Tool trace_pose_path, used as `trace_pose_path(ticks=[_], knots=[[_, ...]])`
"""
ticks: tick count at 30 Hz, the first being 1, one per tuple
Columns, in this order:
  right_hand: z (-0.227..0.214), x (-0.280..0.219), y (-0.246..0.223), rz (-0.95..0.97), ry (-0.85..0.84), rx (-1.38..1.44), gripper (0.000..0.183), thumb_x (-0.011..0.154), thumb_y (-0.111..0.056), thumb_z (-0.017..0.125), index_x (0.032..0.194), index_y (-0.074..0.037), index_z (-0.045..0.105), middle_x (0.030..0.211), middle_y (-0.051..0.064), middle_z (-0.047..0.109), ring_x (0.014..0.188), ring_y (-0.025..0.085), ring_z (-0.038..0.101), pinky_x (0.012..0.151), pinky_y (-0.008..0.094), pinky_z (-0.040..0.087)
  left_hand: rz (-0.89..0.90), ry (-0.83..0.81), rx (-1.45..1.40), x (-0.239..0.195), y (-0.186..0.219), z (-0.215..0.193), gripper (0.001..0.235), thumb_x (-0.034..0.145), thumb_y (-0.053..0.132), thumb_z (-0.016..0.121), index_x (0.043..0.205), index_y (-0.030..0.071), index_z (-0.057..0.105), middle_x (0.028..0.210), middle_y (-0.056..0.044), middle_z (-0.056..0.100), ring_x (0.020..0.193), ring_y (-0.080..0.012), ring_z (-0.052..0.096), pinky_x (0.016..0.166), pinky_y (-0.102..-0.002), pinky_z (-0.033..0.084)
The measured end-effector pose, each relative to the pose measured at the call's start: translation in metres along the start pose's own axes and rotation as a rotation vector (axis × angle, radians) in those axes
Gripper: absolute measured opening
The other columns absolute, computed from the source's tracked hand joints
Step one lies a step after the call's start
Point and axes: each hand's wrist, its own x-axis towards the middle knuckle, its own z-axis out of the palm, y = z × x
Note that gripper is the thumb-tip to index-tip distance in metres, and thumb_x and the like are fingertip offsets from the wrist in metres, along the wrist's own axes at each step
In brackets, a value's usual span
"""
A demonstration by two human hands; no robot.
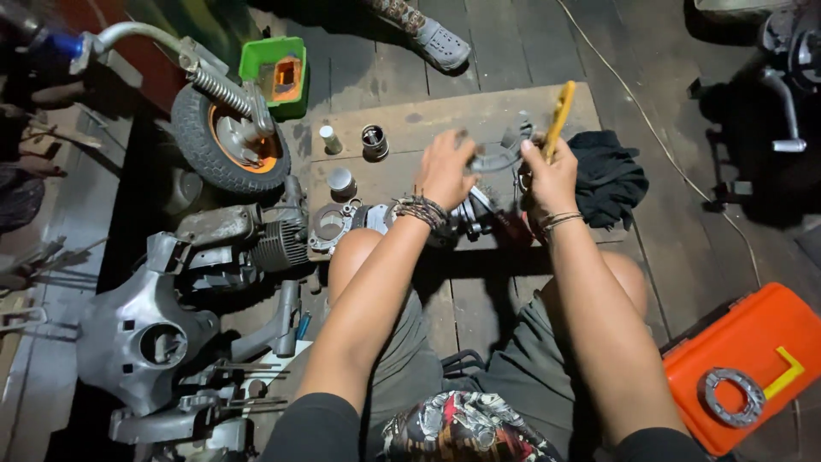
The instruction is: Cleaning and inspecting motorcycle engine components using a wire brush and scraper
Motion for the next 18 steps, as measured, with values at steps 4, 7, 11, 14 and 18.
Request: trace_pose_path(ticks=[4, 7, 11, 14, 18], knots=[[0.008, -0.019, -0.043, 0.143, 0.055, 0.26, 0.03, 0.1, -0.025, 0.078, 0.12, -0.011, 0.06, 0.087, 0.002, 0.064, 0.066, 0.016, 0.068, 0.048, 0.023, 0.056, -0.267, 0.098, -0.345, -0.007, 0.023, -0.045, 0.096, 0.083, 0.029, 0.088, 0.154, 0.001, 0.03, 0.15, -0.034, 0.039, 0.142, -0.0522, 0.039, 0.12, -0.062, 0.031], [0.003, -0.02, -0.043, 0.223, 0.105, 0.396, 0.028, 0.102, -0.026, 0.075, 0.116, -0.014, 0.054, 0.084, 0.0, 0.06, 0.063, 0.015, 0.068, 0.046, 0.022, 0.055, -0.47, -0.087, -0.844, 0.002, 0.002, -0.01, 0.116, 0.08, 0.043, 0.088, 0.162, 0.013, 0.011, 0.15, -0.028, 0.048, 0.138, -0.0459, 0.049, 0.116, -0.056, 0.041], [0.001, -0.017, -0.037, 0.266, 0.083, 0.493, 0.027, 0.102, -0.028, 0.075, 0.115, -0.017, 0.054, 0.087, 0.002, 0.061, 0.068, 0.02, 0.07, 0.048, 0.024, 0.056, -0.275, -0.156, -1.054, 0.016, -0.007, 0.043, 0.069, 0.089, 0.041, 0.08, 0.142, 0.008, 0.05, 0.13, -0.019, 0.068, 0.123, -0.0343, 0.063, 0.102, -0.049, 0.053], [-0.002, -0.021, -0.042, 0.268, 0.058, 0.479, 0.023, 0.103, -0.029, 0.072, 0.112, -0.016, 0.055, 0.086, 0.001, 0.062, 0.069, 0.017, 0.07, 0.048, 0.023, 0.055, -0.18, -0.095, -1.285, 0.013, -0.001, 0.06, 0.038, 0.103, 0.021, 0.068, 0.137, 0.009, 0.057, 0.126, -0.012, 0.069, 0.114, -0.0224, 0.066, 0.09, -0.042, 0.061], [-0.007, -0.02, -0.057, 0.23, 0.027, 0.469, 0.022, 0.102, -0.024, 0.074, 0.11, -0.014, 0.056, 0.083, 0.001, 0.062, 0.07, 0.016, 0.07, 0.051, 0.022, 0.056, -0.075, -0.027, -1.402, 0.024, -0.003, 0.07, 0.042, 0.106, 0.01, 0.059, 0.146, 0.006, 0.048, 0.135, -0.014, 0.063, 0.119, -0.0194, 0.057, 0.094, -0.044, 0.057]])
